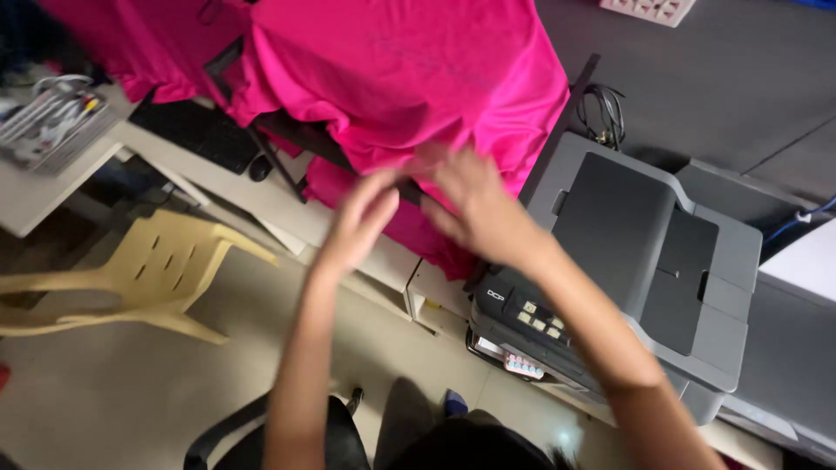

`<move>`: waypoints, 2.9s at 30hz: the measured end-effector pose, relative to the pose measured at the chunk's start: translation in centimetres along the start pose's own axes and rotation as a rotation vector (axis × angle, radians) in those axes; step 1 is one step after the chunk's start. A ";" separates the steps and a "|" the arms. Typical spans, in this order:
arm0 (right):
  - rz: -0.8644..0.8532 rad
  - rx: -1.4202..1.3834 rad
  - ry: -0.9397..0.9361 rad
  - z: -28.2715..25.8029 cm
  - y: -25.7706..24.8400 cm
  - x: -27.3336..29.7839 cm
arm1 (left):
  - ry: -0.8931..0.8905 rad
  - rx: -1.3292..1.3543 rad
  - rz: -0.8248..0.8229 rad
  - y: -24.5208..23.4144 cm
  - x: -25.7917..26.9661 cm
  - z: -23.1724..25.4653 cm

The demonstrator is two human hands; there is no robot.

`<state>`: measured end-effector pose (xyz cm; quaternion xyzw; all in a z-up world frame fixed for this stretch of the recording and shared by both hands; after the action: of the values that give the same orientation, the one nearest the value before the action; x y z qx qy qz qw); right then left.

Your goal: The person folds several pink shirts on a desk and a chair, then retrieves multiple packages of copy paper from a shelf and stacks them on the desk.

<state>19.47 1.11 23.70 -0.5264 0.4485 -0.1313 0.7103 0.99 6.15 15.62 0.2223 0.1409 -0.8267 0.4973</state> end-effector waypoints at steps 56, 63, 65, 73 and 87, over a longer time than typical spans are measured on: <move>-0.280 0.448 0.204 10.9 8.0 -14.2 | 0.375 -0.968 -0.491 -15.4 -22.5 -6.4; -0.170 1.175 0.178 6.0 8.8 -8.9 | 0.513 -1.020 -0.450 -16.4 -17.9 -3.2; -0.241 1.036 0.236 6.4 8.2 -8.5 | 0.503 -0.900 -0.463 -16.8 -18.1 -2.7; -0.270 0.425 0.270 7.0 2.8 -14.2 | 0.404 -0.513 -0.510 -17.2 -22.7 -1.9; 0.015 0.615 0.386 12.8 9.0 -18.2 | 0.490 -0.876 -0.348 -15.5 -26.7 -6.7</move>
<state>16.62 24.87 25.58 -0.2503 0.5177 -0.3519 0.7386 -0.33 36.68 23.54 0.1536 0.6198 -0.6846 0.3516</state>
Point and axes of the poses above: each hand's wrist, its own x-axis away from the middle knuckle, its own y-axis out of the palm, z = x × y, the point moved 4 cm from there along -x, towards the middle knuckle, and after that the axes turned 13 degrees about x, right-handed, at the moved point
